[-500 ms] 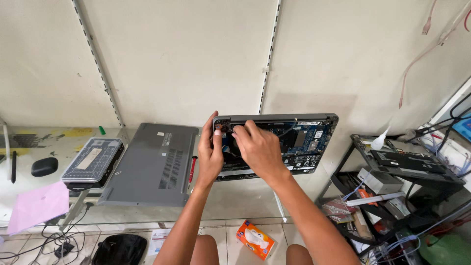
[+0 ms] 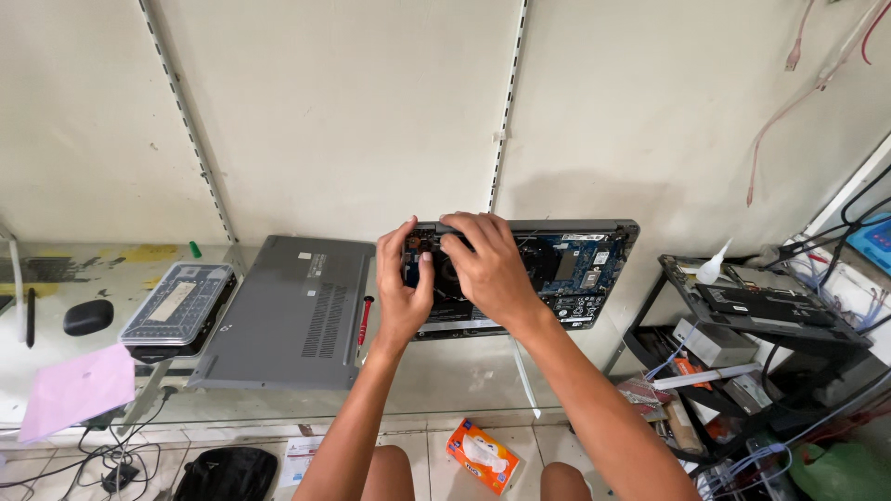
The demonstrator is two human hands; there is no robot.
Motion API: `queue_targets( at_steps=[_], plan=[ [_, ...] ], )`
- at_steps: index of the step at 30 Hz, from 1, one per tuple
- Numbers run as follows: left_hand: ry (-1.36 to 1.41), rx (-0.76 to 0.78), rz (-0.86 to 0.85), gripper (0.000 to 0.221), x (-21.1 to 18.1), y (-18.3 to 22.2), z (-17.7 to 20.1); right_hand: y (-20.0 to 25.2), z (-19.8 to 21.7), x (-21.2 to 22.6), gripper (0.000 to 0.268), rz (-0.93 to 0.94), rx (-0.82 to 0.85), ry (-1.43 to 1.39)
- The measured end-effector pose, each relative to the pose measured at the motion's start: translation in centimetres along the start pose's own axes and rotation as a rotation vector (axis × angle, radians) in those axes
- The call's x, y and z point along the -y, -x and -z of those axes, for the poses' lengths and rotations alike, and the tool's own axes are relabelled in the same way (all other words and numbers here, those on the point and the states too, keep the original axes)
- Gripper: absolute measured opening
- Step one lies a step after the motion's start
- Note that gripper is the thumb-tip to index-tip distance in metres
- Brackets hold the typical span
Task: The person works on the internal components of a disassembled laptop. They connect a ribbon cable to the motherboard and use a screwdriver to secure a component near the fan.
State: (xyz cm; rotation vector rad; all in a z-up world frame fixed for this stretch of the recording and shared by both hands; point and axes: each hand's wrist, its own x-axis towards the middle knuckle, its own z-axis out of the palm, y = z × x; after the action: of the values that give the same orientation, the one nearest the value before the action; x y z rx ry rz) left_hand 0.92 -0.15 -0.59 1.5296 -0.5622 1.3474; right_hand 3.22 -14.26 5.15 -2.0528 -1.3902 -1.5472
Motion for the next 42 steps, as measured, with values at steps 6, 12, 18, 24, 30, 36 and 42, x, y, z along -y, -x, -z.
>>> queue_targets(
  at_steps=[6, 12, 18, 24, 30, 36, 42],
  plan=[
    [-0.049, 0.022, -0.009, 0.048, -0.6, -0.1, 0.1, 0.3, -0.9, -0.7, 0.008, -0.021, -0.004, -0.092],
    [-0.076, 0.038, -0.034, 0.048, -0.5, -0.1, 0.1, -0.3, -0.5, -0.7, 0.007, -0.017, 0.037, -0.123],
    [-0.108, 0.047, -0.061, 0.047, -0.2, -0.1, 0.2, -0.3, -0.5, -0.6, 0.005, -0.034, 0.027, -0.130],
    [-0.294, 0.151, -0.137, 0.048, -0.9, -0.9, 1.7, -0.4, 0.7, -0.4, 0.009, -0.044, 0.026, -0.194],
    [-0.813, 0.390, -0.471, 0.032, -2.5, -3.9, 4.3, 0.0, -0.2, -0.9, 0.009, -0.044, -0.001, -0.218],
    [-1.142, 0.439, -1.115, 0.022, -2.4, -5.9, 5.1, 0.5, -0.8, -1.2, 0.010, -0.025, -0.004, -0.228],
    [-1.101, 0.395, -1.364, 0.025, -1.6, -7.4, 5.1, 0.6, -1.3, -1.5, 0.010, -0.017, -0.026, -0.250]
  ],
)
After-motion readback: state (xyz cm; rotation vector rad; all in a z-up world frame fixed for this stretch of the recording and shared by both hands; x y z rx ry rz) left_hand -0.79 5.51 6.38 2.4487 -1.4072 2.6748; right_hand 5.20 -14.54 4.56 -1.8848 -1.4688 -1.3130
